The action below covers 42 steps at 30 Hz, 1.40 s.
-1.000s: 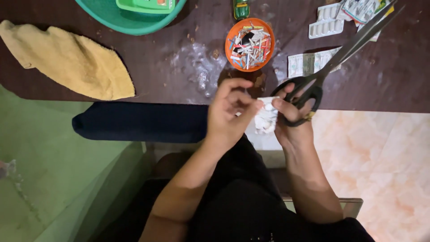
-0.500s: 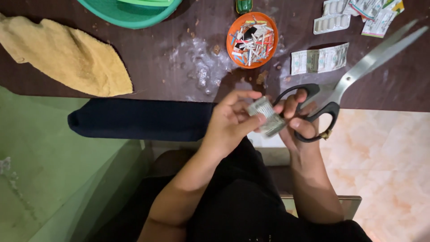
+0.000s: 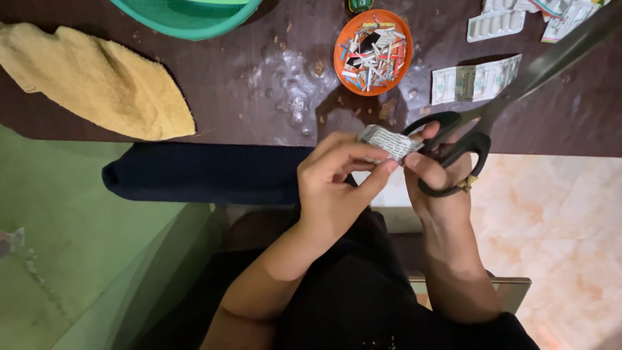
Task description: The person cuts individual pill packets from a larger blister pack strip using scissors and then places the small packets into a plastic basket.
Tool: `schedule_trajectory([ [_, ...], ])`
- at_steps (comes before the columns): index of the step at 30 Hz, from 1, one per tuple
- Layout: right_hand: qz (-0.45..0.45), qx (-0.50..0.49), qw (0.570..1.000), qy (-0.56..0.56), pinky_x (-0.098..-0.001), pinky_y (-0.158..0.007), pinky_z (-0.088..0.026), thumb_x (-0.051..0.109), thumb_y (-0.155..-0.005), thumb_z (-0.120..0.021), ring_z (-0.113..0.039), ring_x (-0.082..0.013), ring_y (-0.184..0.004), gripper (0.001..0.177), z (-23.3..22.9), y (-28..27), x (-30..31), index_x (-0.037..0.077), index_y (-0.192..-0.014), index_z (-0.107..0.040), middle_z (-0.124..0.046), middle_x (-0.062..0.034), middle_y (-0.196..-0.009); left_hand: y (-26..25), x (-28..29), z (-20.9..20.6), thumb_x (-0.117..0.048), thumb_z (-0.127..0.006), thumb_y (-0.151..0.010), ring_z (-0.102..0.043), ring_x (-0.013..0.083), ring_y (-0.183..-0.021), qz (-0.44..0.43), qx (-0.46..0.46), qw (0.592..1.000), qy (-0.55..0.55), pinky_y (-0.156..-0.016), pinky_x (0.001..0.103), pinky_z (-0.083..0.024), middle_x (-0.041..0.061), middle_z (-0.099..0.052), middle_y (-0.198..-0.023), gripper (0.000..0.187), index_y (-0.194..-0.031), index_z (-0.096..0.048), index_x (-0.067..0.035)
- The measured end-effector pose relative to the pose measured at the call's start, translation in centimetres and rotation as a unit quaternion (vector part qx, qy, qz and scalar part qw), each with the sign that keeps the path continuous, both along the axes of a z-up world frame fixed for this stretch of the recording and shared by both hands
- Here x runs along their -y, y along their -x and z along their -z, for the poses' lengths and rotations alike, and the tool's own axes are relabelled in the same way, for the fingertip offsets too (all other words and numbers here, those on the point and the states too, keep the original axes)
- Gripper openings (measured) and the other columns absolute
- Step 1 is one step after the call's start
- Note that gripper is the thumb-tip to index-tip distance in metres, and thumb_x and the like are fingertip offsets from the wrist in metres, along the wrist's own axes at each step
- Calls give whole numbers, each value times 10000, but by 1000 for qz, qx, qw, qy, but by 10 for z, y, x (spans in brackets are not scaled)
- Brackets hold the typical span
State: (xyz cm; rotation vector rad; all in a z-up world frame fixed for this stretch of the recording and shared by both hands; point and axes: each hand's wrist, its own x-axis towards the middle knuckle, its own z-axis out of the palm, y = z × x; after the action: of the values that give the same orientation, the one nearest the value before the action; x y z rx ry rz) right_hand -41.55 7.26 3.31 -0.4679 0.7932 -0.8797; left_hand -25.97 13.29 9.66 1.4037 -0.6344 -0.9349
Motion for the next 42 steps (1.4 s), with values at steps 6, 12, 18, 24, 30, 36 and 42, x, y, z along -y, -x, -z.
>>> schedule_trajectory([
  [6,-10,-13,1000,-2,-339,-984,-510,-131,-834,-670,-637,-210,-1010,411,-8,-10,8,-13,-1203,-531,-631,-118,-1068,-18,3,-1,68,-767,-911,-677,82,-970,57,-55,997,-23,-780,215,-555,68,-712,-1158,337,-1231,-723,-27],
  [12,-93,-40,993,60,-301,-767,-488,417,-841,-922,-610,-185,-880,661,-15,-16,21,43,-1238,-548,-619,-94,-974,-22,5,25,93,-723,-1021,-702,128,-1099,11,-90,996,-2,-972,273,-578,111,-737,-1213,209,-1221,-727,30],
  [18,-357,-76,923,118,-211,-707,-377,985,-525,-624,-506,-89,-703,1103,51,43,-13,33,-1081,-593,-647,-38,-826,-25,21,25,93,-734,-1016,-683,123,-1099,-80,-109,991,17,-963,261,-577,90,-693,-1243,241,-1249,-705,40],
  [24,-389,-102,915,-16,-297,-780,-422,885,-398,-773,-517,-155,-881,1210,-5,17,-22,2,-1182,-507,-538,-40,-956,-27,30,25,80,-719,-1049,-638,77,-968,-75,-170,983,-7,-758,187,-528,78,-679,-1215,214,-1259,-712,40],
  [30,-392,-99,909,101,-275,-777,-461,897,-464,-740,-538,-118,-852,1119,12,22,-27,52,-1161,-512,-556,8,-921,-26,33,20,56,-750,-1047,-674,70,-1033,-53,-118,992,2,-784,187,-582,60,-657,-1233,244,-1281,-694,21],
  [36,-362,-75,925,81,-265,-764,-425,887,-515,-743,-501,-112,-842,1068,-1,10,-20,51,-1140,-519,-525,22,-900,-21,36,15,71,-761,-978,-647,100,-947,-51,-123,989,-57,-796,207,-579,94,-666,-1220,280,-1250,-705,38],
  [42,-372,-86,923,-50,-302,-733,-430,845,-519,-801,-492,-145,-778,1034,-1,13,-17,13,-1068,-530,-508,-14,-831,-9,29,21,78,-775,-1043,-633,79,-1056,-59,-47,997,6,-950,189,-566,80,-653,-1260,261,-1284,-686,35],
])
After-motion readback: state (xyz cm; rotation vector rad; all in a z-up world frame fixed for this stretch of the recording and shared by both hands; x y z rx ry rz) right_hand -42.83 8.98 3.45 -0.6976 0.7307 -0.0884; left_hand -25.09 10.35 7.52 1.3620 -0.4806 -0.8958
